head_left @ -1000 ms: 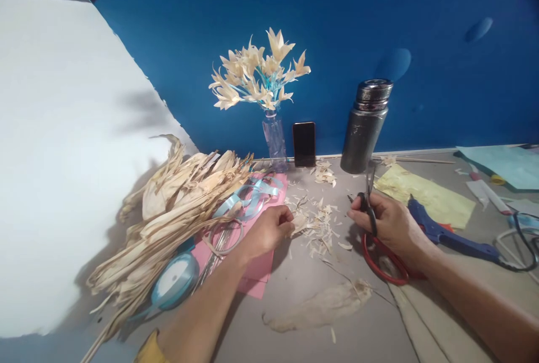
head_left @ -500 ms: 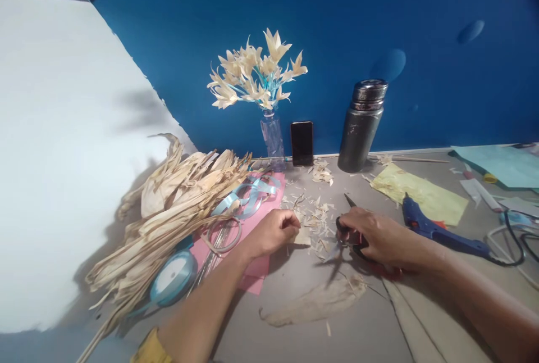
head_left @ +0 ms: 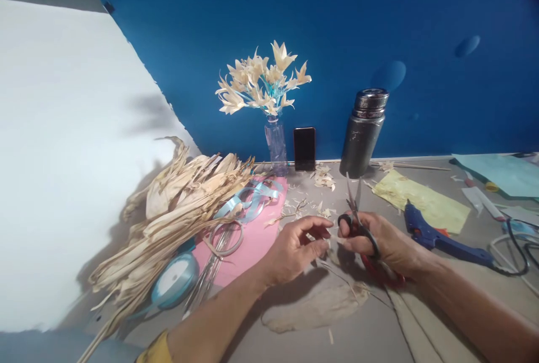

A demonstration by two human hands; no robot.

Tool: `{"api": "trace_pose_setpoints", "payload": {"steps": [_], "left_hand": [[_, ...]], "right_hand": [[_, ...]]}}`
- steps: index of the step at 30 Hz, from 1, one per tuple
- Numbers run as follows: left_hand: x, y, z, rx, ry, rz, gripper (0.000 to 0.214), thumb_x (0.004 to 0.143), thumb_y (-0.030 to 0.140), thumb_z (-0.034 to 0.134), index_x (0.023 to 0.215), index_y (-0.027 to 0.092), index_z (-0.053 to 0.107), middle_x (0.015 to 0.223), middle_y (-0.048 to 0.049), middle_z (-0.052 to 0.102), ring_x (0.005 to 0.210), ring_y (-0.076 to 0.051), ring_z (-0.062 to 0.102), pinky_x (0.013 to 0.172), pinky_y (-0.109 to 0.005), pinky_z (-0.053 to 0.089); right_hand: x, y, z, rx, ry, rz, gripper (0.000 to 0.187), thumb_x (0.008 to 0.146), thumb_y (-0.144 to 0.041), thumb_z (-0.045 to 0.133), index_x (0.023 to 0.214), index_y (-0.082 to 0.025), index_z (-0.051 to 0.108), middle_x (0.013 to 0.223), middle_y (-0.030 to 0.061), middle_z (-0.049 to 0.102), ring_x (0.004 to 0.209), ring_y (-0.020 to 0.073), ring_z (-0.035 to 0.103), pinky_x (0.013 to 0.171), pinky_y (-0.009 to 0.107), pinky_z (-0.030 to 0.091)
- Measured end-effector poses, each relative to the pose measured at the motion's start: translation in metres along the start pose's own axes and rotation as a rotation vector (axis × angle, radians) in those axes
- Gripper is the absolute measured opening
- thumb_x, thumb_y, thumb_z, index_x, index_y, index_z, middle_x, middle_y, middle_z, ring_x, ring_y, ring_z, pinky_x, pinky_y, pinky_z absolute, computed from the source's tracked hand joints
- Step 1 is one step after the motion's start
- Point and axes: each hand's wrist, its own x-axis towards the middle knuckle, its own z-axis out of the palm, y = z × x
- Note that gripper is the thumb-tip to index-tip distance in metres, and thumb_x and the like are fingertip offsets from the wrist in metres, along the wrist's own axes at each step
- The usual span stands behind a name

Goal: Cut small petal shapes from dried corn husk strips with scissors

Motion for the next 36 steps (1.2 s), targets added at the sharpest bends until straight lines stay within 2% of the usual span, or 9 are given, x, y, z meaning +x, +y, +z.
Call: {"api": "trace_pose_setpoints", "payload": {"steps": [3,7,12,19,23,27,30,34,36], "left_hand": [[-0.003,0.004,0.009,-0.056,0.000,-0.038,0.017,0.084,0.031,0.069,0.091,0.016,0.072,0.084,-0.0054,0.067,0.073,-0.015,0.056,0.066,-0.027,0.043],[-0.002,0.001,0.010,-0.193,0.009,-0.137,0.023,0.077,0.036,0.076,0.073,0.015,0.067,0.064,-0.0011,0.061,0.059,-0.012,0.052,0.059,-0.026,0.040],[0.002,-0.005,0.008,-0.378,0.052,-0.263,0.038,0.070,0.046,0.081,0.077,0.015,0.062,0.064,-0.0030,0.065,0.054,-0.013,0.058,0.055,-0.026,0.043],[0.000,-0.008,0.014,-0.380,-0.028,-0.227,0.041,0.071,0.048,0.081,0.070,0.015,0.058,0.057,0.0007,0.059,0.052,-0.010,0.053,0.055,-0.024,0.041],[-0.002,-0.010,0.015,-0.452,-0.104,-0.196,0.042,0.073,0.050,0.081,0.072,0.016,0.057,0.057,0.0010,0.059,0.053,-0.010,0.053,0.056,-0.024,0.041],[-0.002,-0.012,0.014,-0.558,-0.142,-0.168,0.043,0.074,0.050,0.081,0.075,0.016,0.056,0.060,0.0007,0.058,0.055,-0.010,0.052,0.058,-0.025,0.042],[-0.002,-0.012,0.014,-0.631,-0.114,-0.182,0.044,0.072,0.050,0.082,0.075,0.017,0.054,0.061,0.0015,0.056,0.058,-0.011,0.052,0.059,-0.025,0.042],[0.000,-0.010,0.015,-0.524,-0.042,-0.166,0.043,0.072,0.051,0.082,0.071,0.016,0.056,0.059,0.0009,0.056,0.057,-0.011,0.051,0.059,-0.025,0.040],[0.000,-0.010,0.016,-0.501,-0.020,-0.172,0.043,0.071,0.049,0.083,0.070,0.015,0.057,0.059,0.0009,0.056,0.055,-0.010,0.050,0.059,-0.025,0.040]], "right_hand": [[0.000,0.003,0.010,0.003,-0.039,0.019,0.017,0.071,-0.021,0.075,0.074,-0.019,0.059,0.064,-0.0042,0.054,0.057,0.0125,0.047,0.054,0.025,0.035],[0.000,0.005,0.011,0.006,-0.026,0.029,0.013,0.072,-0.020,0.072,0.078,-0.018,0.061,0.067,-0.0028,0.056,0.059,0.0133,0.048,0.055,0.026,0.037],[0.003,0.007,0.005,0.053,-0.027,0.004,0.017,0.072,-0.022,0.071,0.086,-0.017,0.064,0.074,-0.0002,0.061,0.063,0.0144,0.052,0.059,0.027,0.041],[0.003,0.007,0.018,-0.016,0.000,0.005,0.016,0.074,-0.025,0.075,0.080,-0.017,0.063,0.069,0.0021,0.066,0.062,0.0168,0.056,0.053,0.026,0.041],[0.002,0.009,0.023,0.187,-0.090,0.043,0.024,0.075,-0.033,0.077,0.080,-0.018,0.059,0.063,-0.0001,0.062,0.057,0.0152,0.054,0.051,0.025,0.037],[0.003,0.015,0.021,0.342,-0.098,-0.002,0.031,0.070,-0.039,0.080,0.077,-0.018,0.058,0.059,-0.0053,0.051,0.055,0.0117,0.044,0.053,0.024,0.033],[0.003,0.017,0.019,0.330,-0.059,-0.029,0.030,0.074,-0.041,0.077,0.082,-0.018,0.060,0.061,-0.0051,0.051,0.055,0.0117,0.043,0.054,0.025,0.034],[0.000,0.006,0.024,0.230,-0.023,-0.015,0.029,0.074,-0.036,0.077,0.089,-0.019,0.059,0.065,-0.0021,0.060,0.064,0.0178,0.058,0.061,0.027,0.043],[-0.002,-0.001,0.029,0.220,-0.012,0.015,0.030,0.073,-0.036,0.077,0.087,-0.021,0.056,0.061,-0.0031,0.060,0.060,0.0179,0.059,0.059,0.028,0.045]]}}
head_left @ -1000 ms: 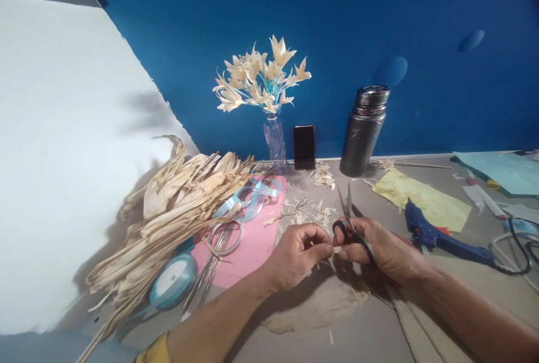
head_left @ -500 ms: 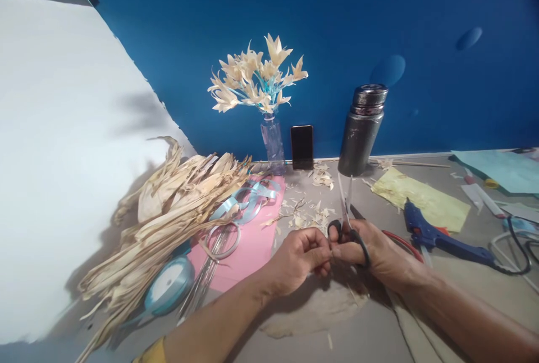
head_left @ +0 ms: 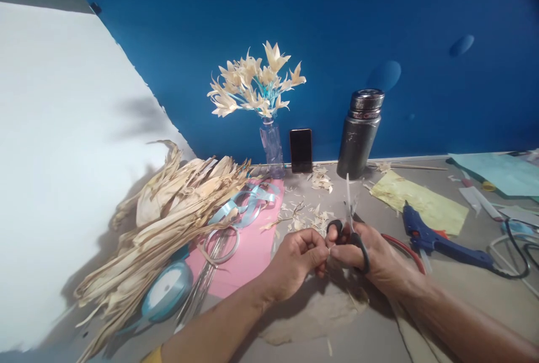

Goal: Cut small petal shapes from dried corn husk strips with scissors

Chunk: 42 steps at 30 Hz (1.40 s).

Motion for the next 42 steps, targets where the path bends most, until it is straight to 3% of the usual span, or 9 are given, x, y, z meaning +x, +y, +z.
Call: {"api": "trace_pose_setpoints", "payload": {"steps": [3,7,9,12,16,23,30,36,42], "left_hand": [[-0.001,-0.001,-0.001,-0.127,-0.079,-0.047,0.040,0.071,0.046,0.084,0.071,0.015,0.057,0.059,0.0017,0.054,0.054,-0.010,0.050,0.057,-0.025,0.039],[-0.002,0.001,-0.006,-0.310,-0.278,-0.112,0.037,0.074,0.040,0.082,0.072,0.017,0.054,0.055,0.0055,0.045,0.050,-0.010,0.050,0.056,-0.025,0.042],[-0.002,0.003,-0.008,-0.356,-0.315,-0.102,0.035,0.078,0.039,0.078,0.069,0.017,0.052,0.055,0.0058,0.043,0.050,-0.010,0.050,0.057,-0.026,0.044],[-0.002,0.006,-0.009,-0.321,-0.216,-0.041,0.030,0.083,0.039,0.073,0.072,0.016,0.055,0.064,0.0012,0.053,0.057,-0.013,0.055,0.061,-0.028,0.046],[-0.002,0.006,-0.008,-0.165,-0.047,-0.003,0.029,0.077,0.039,0.075,0.088,0.013,0.068,0.074,-0.0052,0.065,0.062,-0.015,0.061,0.063,-0.028,0.046],[-0.007,0.011,0.003,0.224,0.178,0.026,0.018,0.069,0.028,0.074,0.064,0.015,0.063,0.054,0.0012,0.056,0.052,-0.011,0.048,0.054,-0.024,0.036],[-0.005,0.009,0.006,0.522,0.346,0.002,0.010,0.065,0.017,0.059,0.055,0.017,0.061,0.049,0.0037,0.050,0.050,-0.010,0.040,0.050,-0.024,0.029],[-0.003,0.013,0.005,0.520,0.375,0.071,0.009,0.063,0.017,0.058,0.056,0.016,0.063,0.049,0.0037,0.050,0.050,-0.010,0.041,0.051,-0.024,0.031],[0.002,0.016,-0.013,0.042,0.158,-0.025,0.005,0.056,0.020,0.061,0.055,0.016,0.063,0.043,0.0022,0.050,0.043,-0.010,0.043,0.049,-0.025,0.034]], "right_hand": [[-0.002,-0.004,0.007,-0.032,0.052,0.007,0.033,0.069,-0.035,0.079,0.084,-0.021,0.053,0.057,-0.0056,0.057,0.052,0.0143,0.052,0.052,0.025,0.040],[-0.003,0.002,0.004,-0.053,0.060,-0.052,0.029,0.070,-0.033,0.077,0.080,-0.020,0.054,0.064,-0.0046,0.054,0.056,0.0118,0.045,0.053,0.024,0.034],[-0.003,0.005,0.000,-0.038,0.046,-0.084,0.026,0.073,-0.035,0.075,0.079,-0.020,0.054,0.065,-0.0049,0.049,0.058,0.0113,0.039,0.054,0.025,0.032],[-0.003,0.006,-0.005,0.016,0.044,-0.108,0.024,0.076,-0.036,0.072,0.078,-0.019,0.055,0.063,-0.0054,0.043,0.058,0.0116,0.034,0.054,0.026,0.029],[-0.006,-0.002,0.000,0.033,0.063,-0.070,0.026,0.073,-0.034,0.075,0.082,-0.019,0.056,0.066,-0.0024,0.055,0.061,0.0141,0.046,0.057,0.027,0.036],[-0.006,-0.004,0.009,-0.112,0.206,0.002,0.020,0.071,-0.030,0.070,0.079,-0.021,0.055,0.054,-0.0072,0.046,0.048,0.0104,0.039,0.047,0.023,0.029],[-0.003,0.010,0.015,-0.509,0.349,-0.199,0.011,0.067,-0.021,0.067,0.067,-0.022,0.056,0.058,-0.0035,0.051,0.053,0.0136,0.043,0.049,0.026,0.033],[0.000,0.014,0.016,-0.280,0.393,-0.115,0.020,0.068,-0.029,0.074,0.074,-0.021,0.057,0.057,-0.0038,0.051,0.051,0.0126,0.042,0.047,0.025,0.035],[-0.004,0.008,0.010,-0.042,0.221,-0.110,0.024,0.073,-0.034,0.074,0.078,-0.021,0.055,0.061,-0.0063,0.042,0.054,0.0111,0.035,0.050,0.024,0.030]]}}
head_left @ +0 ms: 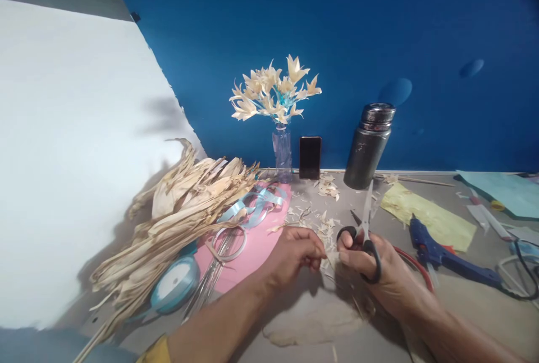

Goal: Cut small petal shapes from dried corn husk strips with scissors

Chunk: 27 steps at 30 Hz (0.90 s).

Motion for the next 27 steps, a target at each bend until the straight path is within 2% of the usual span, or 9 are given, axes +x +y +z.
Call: {"api": "trace_pose_setpoints", "payload": {"steps": [4,7,9,13,17,20,22,24,27], "left_hand": [[0.000,0.003,-0.005,-0.068,0.027,0.056,0.009,0.060,0.021,0.061,0.062,0.014,0.065,0.050,0.0001,0.056,0.047,-0.010,0.048,0.053,-0.024,0.038],[-0.006,0.005,0.003,0.026,-0.045,0.058,0.021,0.072,0.029,0.061,0.080,0.012,0.070,0.066,-0.0047,0.065,0.056,-0.014,0.057,0.060,-0.028,0.044],[-0.011,0.006,0.009,0.102,-0.082,0.076,0.021,0.075,0.029,0.060,0.083,0.013,0.070,0.068,-0.0040,0.065,0.058,-0.014,0.057,0.061,-0.028,0.044],[-0.016,0.002,0.018,0.312,-0.009,0.156,0.005,0.070,0.020,0.061,0.067,0.016,0.063,0.059,0.0014,0.055,0.057,-0.011,0.046,0.056,-0.024,0.035],[-0.019,-0.003,0.022,0.672,0.095,0.227,0.013,0.068,0.013,0.057,0.057,0.019,0.053,0.055,0.0024,0.050,0.055,-0.012,0.043,0.053,-0.025,0.030],[-0.018,-0.003,0.020,0.879,0.149,0.283,0.019,0.069,0.012,0.058,0.054,0.020,0.049,0.053,0.0024,0.049,0.054,-0.012,0.043,0.054,-0.027,0.027],[-0.014,0.000,0.012,0.867,0.207,0.277,0.019,0.069,0.014,0.059,0.054,0.020,0.049,0.054,0.0022,0.049,0.054,-0.013,0.041,0.054,-0.027,0.026],[-0.008,0.006,0.002,0.733,0.276,0.220,0.019,0.068,0.016,0.059,0.053,0.020,0.049,0.054,0.0022,0.048,0.054,-0.013,0.039,0.054,-0.027,0.024],[0.001,0.012,-0.011,0.503,0.180,0.093,0.019,0.074,0.027,0.059,0.057,0.019,0.057,0.051,0.0019,0.048,0.050,-0.013,0.044,0.052,-0.026,0.031]], "right_hand": [[0.002,-0.004,-0.009,0.118,-0.045,-0.012,0.029,0.071,-0.039,0.077,0.074,-0.021,0.054,0.062,-0.0058,0.042,0.054,0.0117,0.033,0.050,0.025,0.030],[0.002,-0.005,-0.013,0.058,-0.078,0.036,0.031,0.072,-0.041,0.078,0.078,-0.021,0.055,0.061,-0.0066,0.041,0.054,0.0117,0.033,0.051,0.025,0.029],[0.000,-0.006,-0.013,-0.003,-0.084,0.081,0.032,0.073,-0.041,0.079,0.083,-0.022,0.055,0.060,-0.0072,0.041,0.054,0.0112,0.034,0.051,0.024,0.029],[-0.001,-0.007,-0.008,-0.087,-0.040,0.104,0.033,0.067,-0.037,0.083,0.080,-0.020,0.057,0.060,-0.0054,0.047,0.053,0.0114,0.039,0.049,0.024,0.031],[0.000,-0.001,-0.003,-0.244,0.006,0.024,0.025,0.066,-0.029,0.080,0.071,-0.019,0.058,0.059,-0.0030,0.051,0.054,0.0128,0.042,0.049,0.025,0.034],[-0.001,0.004,0.001,-0.258,0.060,0.009,0.024,0.068,-0.028,0.078,0.073,-0.020,0.057,0.059,-0.0039,0.050,0.054,0.0121,0.040,0.049,0.024,0.033],[-0.002,0.004,0.000,-0.206,0.066,0.022,0.026,0.068,-0.031,0.078,0.076,-0.020,0.055,0.060,-0.0043,0.048,0.054,0.0120,0.040,0.048,0.024,0.032],[-0.004,-0.001,-0.003,-0.144,0.042,0.015,0.028,0.070,-0.036,0.077,0.078,-0.021,0.054,0.062,-0.0043,0.047,0.055,0.0121,0.039,0.048,0.024,0.032],[-0.004,-0.007,-0.010,-0.068,-0.022,-0.029,0.030,0.073,-0.040,0.076,0.079,-0.021,0.054,0.064,-0.0042,0.045,0.056,0.0119,0.035,0.049,0.025,0.030]]}}
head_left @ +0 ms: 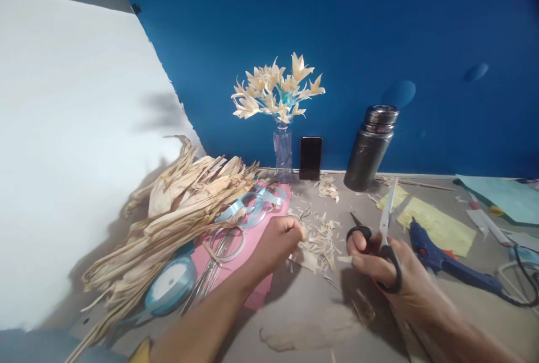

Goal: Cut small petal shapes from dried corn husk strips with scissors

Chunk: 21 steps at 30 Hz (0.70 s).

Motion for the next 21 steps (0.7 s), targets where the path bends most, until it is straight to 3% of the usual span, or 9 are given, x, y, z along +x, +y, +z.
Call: {"api": "trace_pose_setpoints", "payload": {"steps": [3,5,10,13,18,21], "left_hand": [[-0.002,0.001,0.004,-0.335,-0.252,-0.037,0.036,0.084,0.049,0.056,0.075,0.014,0.066,0.063,-0.0032,0.060,0.053,-0.014,0.054,0.058,-0.028,0.043],[-0.008,0.004,0.012,-0.496,-0.356,-0.034,0.046,0.083,0.059,0.060,0.084,0.013,0.067,0.071,-0.0058,0.065,0.056,-0.014,0.058,0.061,-0.029,0.046],[-0.017,0.008,0.020,-0.478,-0.302,-0.002,0.037,0.068,0.045,0.084,0.074,0.014,0.065,0.063,-0.0008,0.061,0.057,-0.011,0.054,0.060,-0.026,0.044],[-0.016,0.006,0.019,-0.529,-0.285,-0.055,0.035,0.068,0.042,0.085,0.071,0.014,0.064,0.061,0.0000,0.059,0.055,-0.010,0.052,0.057,-0.024,0.043],[-0.016,-0.005,0.025,-0.783,-0.434,-0.154,0.038,0.067,0.041,0.088,0.076,0.014,0.062,0.061,-0.0004,0.060,0.052,-0.010,0.054,0.053,-0.022,0.042],[-0.016,-0.007,0.032,-0.888,-0.417,-0.150,0.041,0.067,0.045,0.087,0.078,0.015,0.060,0.068,-0.0022,0.064,0.052,-0.011,0.056,0.053,-0.024,0.044]], "right_hand": [[0.003,0.001,-0.005,0.036,-0.049,0.019,0.029,0.074,-0.039,0.077,0.079,-0.020,0.055,0.064,-0.0049,0.042,0.056,0.0117,0.034,0.050,0.025,0.028],[0.005,0.004,-0.005,0.025,-0.051,0.049,0.029,0.075,-0.039,0.077,0.080,-0.020,0.056,0.064,-0.0050,0.044,0.056,0.0118,0.035,0.051,0.025,0.029],[0.004,0.006,-0.002,0.016,-0.033,0.083,0.035,0.074,-0.043,0.079,0.086,-0.020,0.056,0.063,-0.0061,0.046,0.056,0.0111,0.038,0.051,0.023,0.031],[0.003,0.003,0.000,0.050,-0.044,0.090,0.037,0.072,-0.044,0.081,0.086,-0.020,0.058,0.061,-0.0055,0.049,0.054,0.0118,0.044,0.051,0.023,0.033],[0.003,-0.004,0.007,0.152,-0.123,0.108,0.036,0.071,-0.043,0.081,0.083,-0.020,0.055,0.059,-0.0018,0.059,0.055,0.0166,0.056,0.052,0.025,0.040],[0.004,-0.006,0.009,0.135,-0.046,0.040,0.032,0.075,-0.043,0.078,0.083,-0.021,0.056,0.063,-0.0001,0.061,0.058,0.0169,0.056,0.055,0.028,0.044]]}}
